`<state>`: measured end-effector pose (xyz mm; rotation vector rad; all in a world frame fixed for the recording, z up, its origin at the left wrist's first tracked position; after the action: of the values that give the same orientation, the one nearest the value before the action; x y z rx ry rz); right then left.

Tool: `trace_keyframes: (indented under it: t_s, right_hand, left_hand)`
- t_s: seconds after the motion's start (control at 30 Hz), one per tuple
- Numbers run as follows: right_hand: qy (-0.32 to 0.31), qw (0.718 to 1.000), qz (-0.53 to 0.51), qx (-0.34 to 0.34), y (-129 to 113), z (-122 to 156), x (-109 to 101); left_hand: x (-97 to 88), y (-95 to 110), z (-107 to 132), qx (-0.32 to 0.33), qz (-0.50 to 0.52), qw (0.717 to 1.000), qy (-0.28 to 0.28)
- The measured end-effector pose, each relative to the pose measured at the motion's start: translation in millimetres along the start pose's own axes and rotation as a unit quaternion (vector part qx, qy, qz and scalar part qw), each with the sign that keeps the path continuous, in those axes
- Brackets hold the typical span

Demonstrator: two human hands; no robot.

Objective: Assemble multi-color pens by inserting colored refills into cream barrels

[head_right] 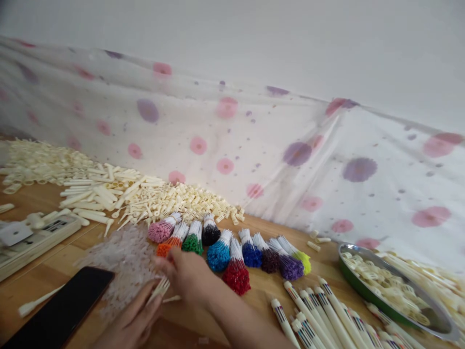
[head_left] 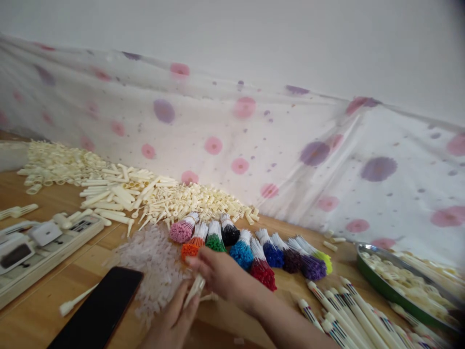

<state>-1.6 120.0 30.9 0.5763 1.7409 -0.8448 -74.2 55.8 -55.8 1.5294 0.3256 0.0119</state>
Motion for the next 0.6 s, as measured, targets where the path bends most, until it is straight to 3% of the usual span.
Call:
trace_keyframes:
  t_s: [0.17, 0.3, 0.43, 0.6]
  right_hand:
    - [0.068, 0.995, 0.062, -0.028, 13, -65, -23]
    - [0.028, 0.986, 0.113, -0.116, 5, -101, -4]
    - [-0.019, 0.970, 0.166, -0.175, -3, -108, 14]
    - [-0.053, 0.949, 0.211, -0.227, -11, -102, 17]
  left_hand:
    - [-10.5, -1, -5, -0.127, 0.154, 0.977, 0.074]
    - [-13.7, 6, 1, -0.166, 0.195, 0.958, 0.128]
    - [-14.1, 12, 1, -0.151, 0.168, 0.967, 0.117]
    - [-15.6, 11, -1, -0.155, 0.183, 0.966, 0.098]
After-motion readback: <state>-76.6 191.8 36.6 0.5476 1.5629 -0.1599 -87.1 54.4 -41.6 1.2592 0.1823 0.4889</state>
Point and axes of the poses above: each hand's wrist, its own z-axis away from the middle knuckle, its own x-axis out of the palm, y = z × x, the point moved 9 cm from there along -z, towards the middle knuckle, and after that the axes turned 9 degrees about y, right-handed, at the moved point
